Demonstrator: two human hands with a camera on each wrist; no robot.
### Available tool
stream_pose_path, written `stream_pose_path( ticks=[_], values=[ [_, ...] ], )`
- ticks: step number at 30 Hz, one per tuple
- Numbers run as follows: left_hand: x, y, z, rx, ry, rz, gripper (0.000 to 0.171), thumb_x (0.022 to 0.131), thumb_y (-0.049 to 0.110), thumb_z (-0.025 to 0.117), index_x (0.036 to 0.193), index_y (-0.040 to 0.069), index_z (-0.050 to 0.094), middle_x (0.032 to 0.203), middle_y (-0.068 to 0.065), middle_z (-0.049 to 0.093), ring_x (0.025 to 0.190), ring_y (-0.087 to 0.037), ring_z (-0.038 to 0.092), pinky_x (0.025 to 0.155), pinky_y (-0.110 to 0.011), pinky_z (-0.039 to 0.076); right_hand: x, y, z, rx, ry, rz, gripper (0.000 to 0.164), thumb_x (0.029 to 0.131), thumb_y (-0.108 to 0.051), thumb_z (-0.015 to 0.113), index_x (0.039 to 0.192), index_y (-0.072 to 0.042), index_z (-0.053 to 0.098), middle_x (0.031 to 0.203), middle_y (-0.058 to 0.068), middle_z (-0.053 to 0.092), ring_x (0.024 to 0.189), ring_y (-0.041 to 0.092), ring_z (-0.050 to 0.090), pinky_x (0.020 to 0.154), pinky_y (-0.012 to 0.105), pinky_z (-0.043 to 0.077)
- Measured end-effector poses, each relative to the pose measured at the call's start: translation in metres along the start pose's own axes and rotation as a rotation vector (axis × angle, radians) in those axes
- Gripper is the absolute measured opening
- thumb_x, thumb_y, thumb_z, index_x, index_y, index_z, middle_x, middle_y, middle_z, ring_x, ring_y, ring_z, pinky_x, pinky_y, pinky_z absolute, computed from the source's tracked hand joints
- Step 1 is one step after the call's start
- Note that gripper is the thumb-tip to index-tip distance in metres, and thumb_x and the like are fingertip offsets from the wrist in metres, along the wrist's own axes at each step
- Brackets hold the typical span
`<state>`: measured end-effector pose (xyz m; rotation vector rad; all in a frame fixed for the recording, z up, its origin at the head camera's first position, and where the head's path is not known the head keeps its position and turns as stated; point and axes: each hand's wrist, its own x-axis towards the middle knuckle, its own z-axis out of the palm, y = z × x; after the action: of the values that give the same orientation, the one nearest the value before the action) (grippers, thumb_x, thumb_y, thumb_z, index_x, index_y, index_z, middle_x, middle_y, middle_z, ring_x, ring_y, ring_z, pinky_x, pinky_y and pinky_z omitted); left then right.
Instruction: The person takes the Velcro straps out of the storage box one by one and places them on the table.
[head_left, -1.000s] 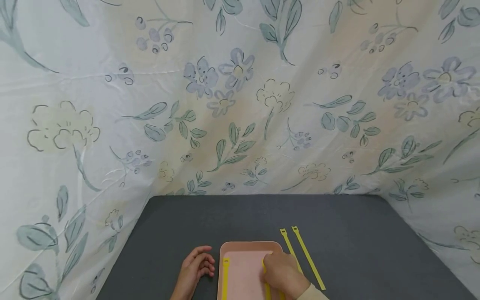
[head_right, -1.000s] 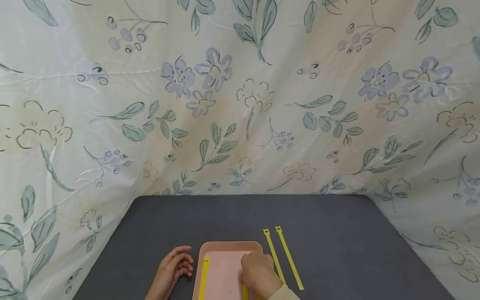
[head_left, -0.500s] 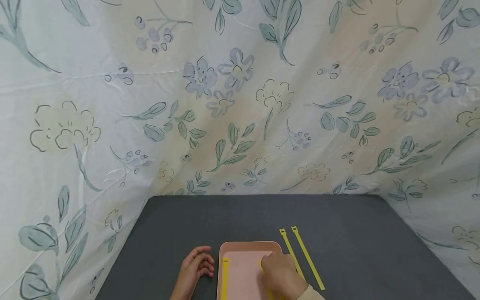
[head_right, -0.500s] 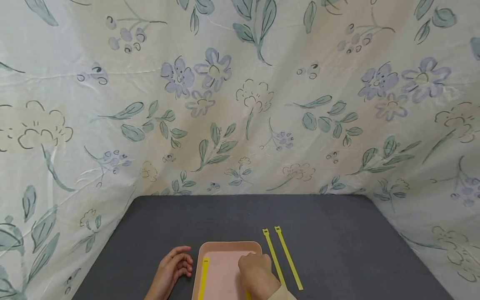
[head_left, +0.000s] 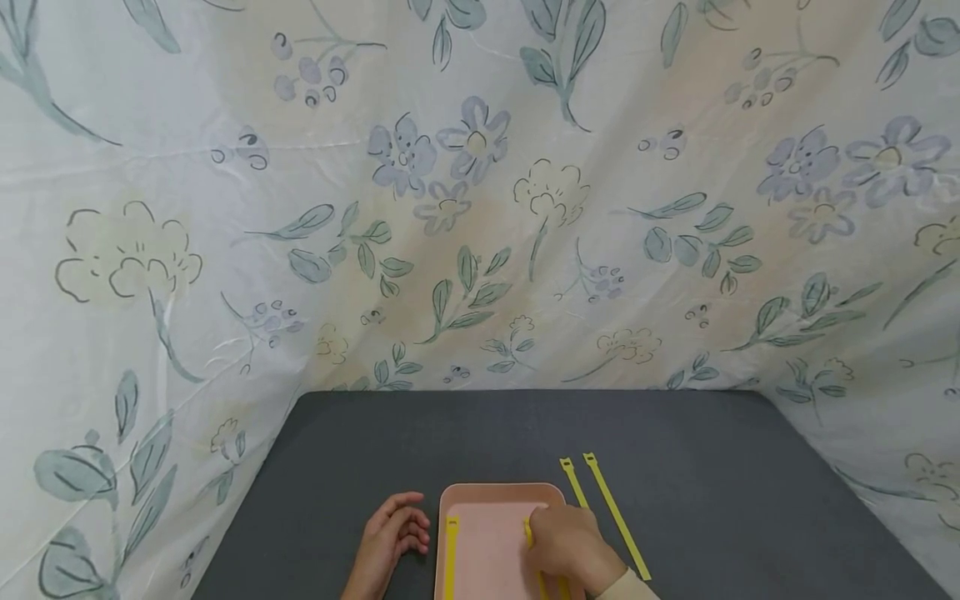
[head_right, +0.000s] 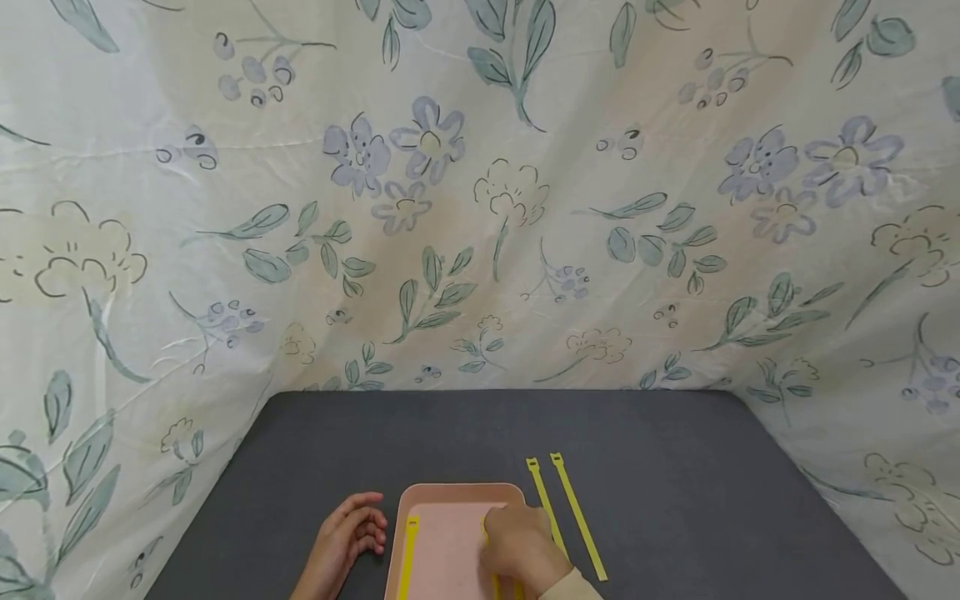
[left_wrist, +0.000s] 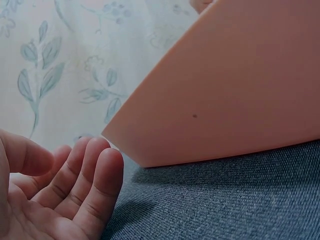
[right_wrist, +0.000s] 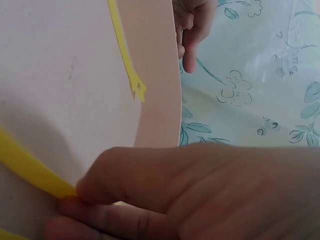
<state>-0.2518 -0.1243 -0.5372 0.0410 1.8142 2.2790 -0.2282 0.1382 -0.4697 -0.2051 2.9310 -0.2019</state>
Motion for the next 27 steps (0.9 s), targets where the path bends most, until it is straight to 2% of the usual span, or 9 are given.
stream_pose_path(
  ticks=[4, 7, 12, 15, 21, 23, 27],
  values=[
    [0.001, 0.000, 0.001, 0.005, 0.006, 0.000, 0.037, 0.101, 0.015, 0.040, 0.129, -0.009, 0.042, 0.084, -0.003, 0.060, 0.069, -0.016, 0.060, 0.066, -0.032, 0.056, 0.000, 0.001, 0.002, -0.020, 0.034, -0.022, 0.026, 0.073, -0.022, 0.066, 0.053, -0.018, 0.051, 0.054, -0.004, 0.046, 0.048, 0.017, 0.043, 0.050, 0.043, 0.041],
    [0.001, 0.000, 0.001, 0.008, 0.009, 0.001, 0.037, 0.101, 0.014, 0.040, 0.129, -0.009, 0.042, 0.083, -0.003, 0.060, 0.068, -0.015, 0.060, 0.066, -0.032, 0.056, -0.001, 0.001, 0.003, 0.006, 0.028, -0.027, 0.030, 0.074, -0.022, 0.065, 0.050, -0.019, 0.048, 0.050, -0.005, 0.041, 0.046, 0.015, 0.040, 0.046, 0.038, 0.036],
    [0.001, 0.000, 0.000, 0.009, 0.008, -0.007, 0.037, 0.101, 0.015, 0.039, 0.129, -0.009, 0.042, 0.084, -0.003, 0.060, 0.069, -0.015, 0.060, 0.066, -0.032, 0.056, 0.000, 0.003, 0.000, 0.218, -0.004, -0.082, 0.042, 0.075, -0.019, 0.062, 0.042, -0.024, 0.037, 0.041, -0.013, 0.025, 0.038, 0.008, 0.022, 0.040, 0.027, 0.015],
    [0.001, 0.000, -0.001, 0.014, 0.007, -0.009, 0.038, 0.101, 0.016, 0.039, 0.130, -0.009, 0.042, 0.085, -0.003, 0.060, 0.070, -0.015, 0.060, 0.067, -0.032, 0.056, 0.002, 0.005, -0.006, 0.383, -0.030, -0.158, 0.042, 0.078, -0.016, 0.059, 0.044, -0.026, 0.037, 0.042, -0.015, 0.022, 0.040, 0.006, 0.014, 0.040, 0.025, 0.008],
    [-0.001, 0.001, -0.001, 0.024, 0.008, -0.014, 0.038, 0.102, 0.018, 0.040, 0.130, -0.007, 0.043, 0.085, -0.003, 0.060, 0.071, -0.015, 0.060, 0.067, -0.032, 0.056, 0.003, 0.000, -0.014, 0.649, -0.058, -0.357, 0.031, 0.084, -0.010, 0.057, 0.055, -0.018, 0.054, 0.046, -0.013, 0.031, 0.042, 0.004, 0.018, 0.042, 0.022, 0.017],
    [-0.001, 0.001, 0.000, 0.023, 0.008, -0.014, 0.038, 0.102, 0.018, 0.040, 0.130, -0.007, 0.043, 0.085, -0.003, 0.060, 0.071, -0.015, 0.060, 0.067, -0.032, 0.056, 0.003, -0.003, -0.015, 0.685, -0.037, -0.411, 0.029, 0.086, -0.010, 0.057, 0.057, -0.015, 0.053, 0.047, -0.012, 0.030, 0.043, 0.004, 0.018, 0.044, 0.021, 0.020],
    [-0.002, 0.001, 0.000, 0.027, 0.005, -0.011, 0.037, 0.102, 0.018, 0.040, 0.130, -0.006, 0.043, 0.086, -0.003, 0.060, 0.071, -0.015, 0.060, 0.068, -0.032, 0.056, 0.003, -0.006, -0.016, 0.737, 0.024, -0.460, 0.027, 0.091, -0.015, 0.057, 0.065, -0.016, 0.055, 0.053, -0.010, 0.033, 0.047, 0.001, 0.023, 0.047, 0.020, 0.025]
  ],
)
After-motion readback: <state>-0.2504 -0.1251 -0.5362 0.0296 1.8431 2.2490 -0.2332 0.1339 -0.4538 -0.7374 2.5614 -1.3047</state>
